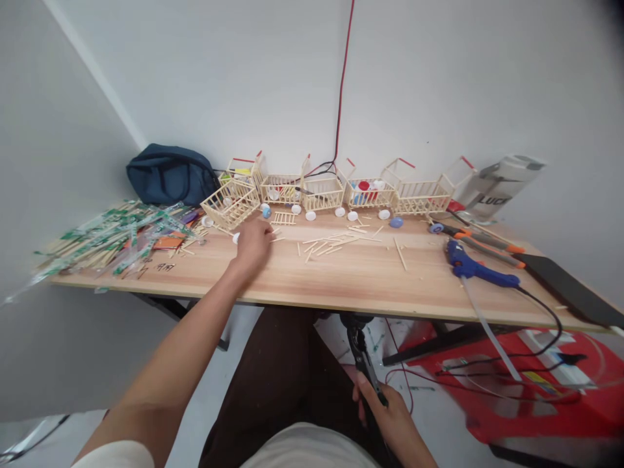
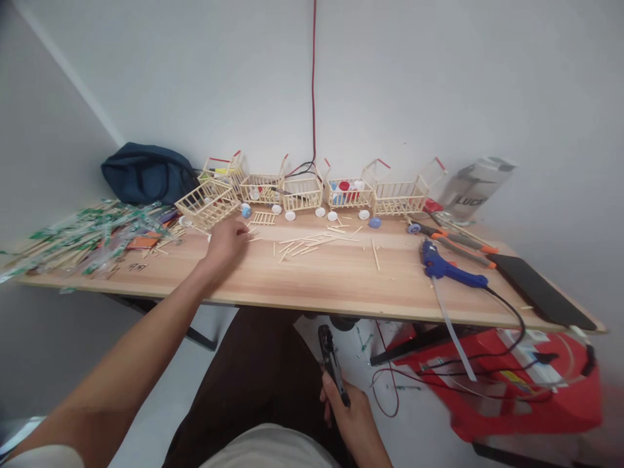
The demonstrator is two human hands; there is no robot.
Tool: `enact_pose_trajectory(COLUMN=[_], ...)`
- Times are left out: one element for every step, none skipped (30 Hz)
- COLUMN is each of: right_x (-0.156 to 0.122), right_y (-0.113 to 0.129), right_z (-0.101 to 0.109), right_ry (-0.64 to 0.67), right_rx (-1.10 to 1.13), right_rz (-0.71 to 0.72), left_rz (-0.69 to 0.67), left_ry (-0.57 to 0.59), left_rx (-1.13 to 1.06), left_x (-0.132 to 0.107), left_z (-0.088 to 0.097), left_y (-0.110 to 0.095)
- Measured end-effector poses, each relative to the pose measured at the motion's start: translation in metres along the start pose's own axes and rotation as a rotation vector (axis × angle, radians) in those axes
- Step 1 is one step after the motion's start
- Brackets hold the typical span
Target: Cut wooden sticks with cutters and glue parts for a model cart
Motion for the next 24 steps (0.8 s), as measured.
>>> enact_pose_trajectory(right_x=[0.0,-0.001,-0.001,-0.001,0.0,0.0,0.0,0.001,0.001,0.001,0.002,0.002,0.002,0.002,0.002,0.001,0.001,0.001,0.0,0.0,0.0,0.0,0.0,0.0], right_y=[0.0,0.0,0.0,-0.001,-0.001,-0.003,-0.004,-0.006,-0.008,-0.009,-0.011,-0.012,-0.014,-0.016,-0.019,-0.021,-0.022,-0.023,-0.023,-0.024,-0.025,-0.025,-0.025,-0.025], right_z=[-0.001,-0.001,-0.001,-0.002,-0.002,-0.001,-0.001,-0.001,-0.001,-0.001,-0.001,-0.002,-0.002,-0.003,-0.004,-0.005,-0.006,-0.006,-0.007,-0.008,-0.008,-0.008,-0.007,-0.007], right_ry=[0.004,0.008,0.013,0.017,0.017,0.016,0.015,0.011,0.009,0.011,0.013,0.015,0.019,0.025,0.033,0.041,0.051,0.063,0.07,0.077,0.083,0.082,0.077,0.073], right_rx=[0.007,0.01,0.01,0.011,0.013,0.017,0.021,0.025,0.029,0.032,0.035,0.037,0.037,0.037,0.036,0.037,0.039,0.045,0.052,0.059,0.065,0.069,0.073,0.079], right_rz=[-0.003,-0.005,-0.009,-0.014,-0.021,-0.031,-0.041,-0.049,-0.052,-0.053,-0.052,-0.052,-0.056,-0.064,-0.074,-0.083,-0.086,-0.088,-0.088,-0.089,-0.091,-0.094,-0.096,-0.093], left_rz=[0.002,0.006,0.013,0.022,0.032,0.039,0.04,0.034,0.017,-0.006,-0.029,-0.046,-0.054,-0.051,-0.04,-0.03,-0.02,-0.011,-0.006,0.0,0.004,0.006,0.005,0.002], left_ry=[0.017,0.038,0.055,0.066,0.071,0.072,0.063,0.038,-0.002,-0.041,-0.066,-0.069,-0.04,0.017,0.081,0.138,0.185,0.218,0.241,0.257,0.268,0.277,0.287,0.296], left_rx=[0.017,0.026,0.031,0.033,0.038,0.044,0.048,0.047,0.037,0.02,-0.004,-0.03,-0.05,-0.061,-0.053,-0.028,0.007,0.042,0.074,0.099,0.117,0.131,0.148,0.162], left_x=[0.002,0.003,0.004,0.004,0.003,0.002,0.001,0.0,-0.002,-0.004,-0.007,-0.01,-0.014,-0.017,-0.021,-0.023,-0.025,-0.026,-0.025,-0.024,-0.023,-0.021,-0.02,-0.019], left_z=[-0.005,-0.01,-0.013,-0.015,-0.015,-0.015,-0.013,-0.01,-0.006,-0.001,0.001,0.001,-0.003,-0.009,-0.018,-0.026,-0.033,-0.038,-0.042,-0.044,-0.045,-0.044,-0.043,-0.042], left_y=[0.002,0.003,0.005,0.007,0.009,0.01,0.01,0.008,0.004,-0.001,-0.008,-0.015,-0.022,-0.028,-0.032,-0.036,-0.039,-0.041,-0.042,-0.043,-0.044,-0.044,-0.045,-0.045])
Point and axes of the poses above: each hand's wrist, its own x-axis towards the middle knuckle, its own z-axis out of the back of the hand, y = z × x, the point moved 9 cm from there along x, towards the middle knuckle, and after that the axes turned 13 degrees about -y, right-handed, at the moved point
